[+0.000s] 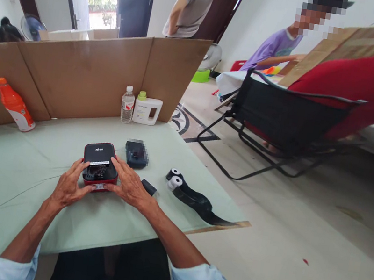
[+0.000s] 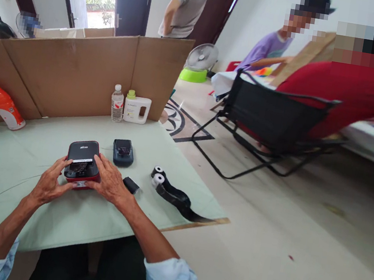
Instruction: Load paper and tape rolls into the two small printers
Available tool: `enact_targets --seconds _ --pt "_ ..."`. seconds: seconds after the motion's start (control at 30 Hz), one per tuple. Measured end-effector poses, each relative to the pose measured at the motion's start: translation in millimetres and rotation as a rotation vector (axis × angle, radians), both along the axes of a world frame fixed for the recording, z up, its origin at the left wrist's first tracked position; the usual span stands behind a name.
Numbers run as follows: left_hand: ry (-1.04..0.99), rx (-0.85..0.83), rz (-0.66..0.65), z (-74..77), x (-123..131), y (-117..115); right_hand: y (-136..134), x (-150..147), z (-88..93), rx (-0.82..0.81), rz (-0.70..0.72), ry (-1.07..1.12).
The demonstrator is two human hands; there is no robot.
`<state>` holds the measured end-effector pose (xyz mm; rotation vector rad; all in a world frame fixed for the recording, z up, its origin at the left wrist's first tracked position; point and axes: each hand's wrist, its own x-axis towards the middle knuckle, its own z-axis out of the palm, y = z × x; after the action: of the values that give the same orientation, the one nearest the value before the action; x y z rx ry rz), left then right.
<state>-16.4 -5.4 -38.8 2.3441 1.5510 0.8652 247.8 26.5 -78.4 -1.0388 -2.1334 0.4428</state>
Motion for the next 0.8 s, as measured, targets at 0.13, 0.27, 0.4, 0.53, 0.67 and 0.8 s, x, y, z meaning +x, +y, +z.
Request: enact_targets --seconds 0.13,0.27,0.4,0.53,0.67,0.8 --pt "-0.034 -0.059 0.032 -5.4 7.8 -4.1 -9.2 -4.0 0.7 -0.159 0.032 0.159" --pt "-0.071 -0.104 0.043 -7.0 17.4 -7.4 -17.5 -8.5 7.4 -0.261 0.046 0.265" --pt "-0.112 -0.133 0.079 -8.3 24.3 -9.4 -22.1 -13.9 6.8 -0.29 0.059 0.341" --pt "-0.141 -0.152 0.088 -11.0 26.8 -12.3 -23.5 -19.6 -15.1 -0.259 -0.009 0.33" --pt "-0.192 -0.184 0.092 -14.1 28.0 -15.1 -24.8 -24.2 -45.2 -0.147 -0.111 0.287" --pt "-0.243 -0.22 0.099 -18.7 30.1 -16.7 -26.3 -25.5 -61.7 -0.075 -0.139 0.261"
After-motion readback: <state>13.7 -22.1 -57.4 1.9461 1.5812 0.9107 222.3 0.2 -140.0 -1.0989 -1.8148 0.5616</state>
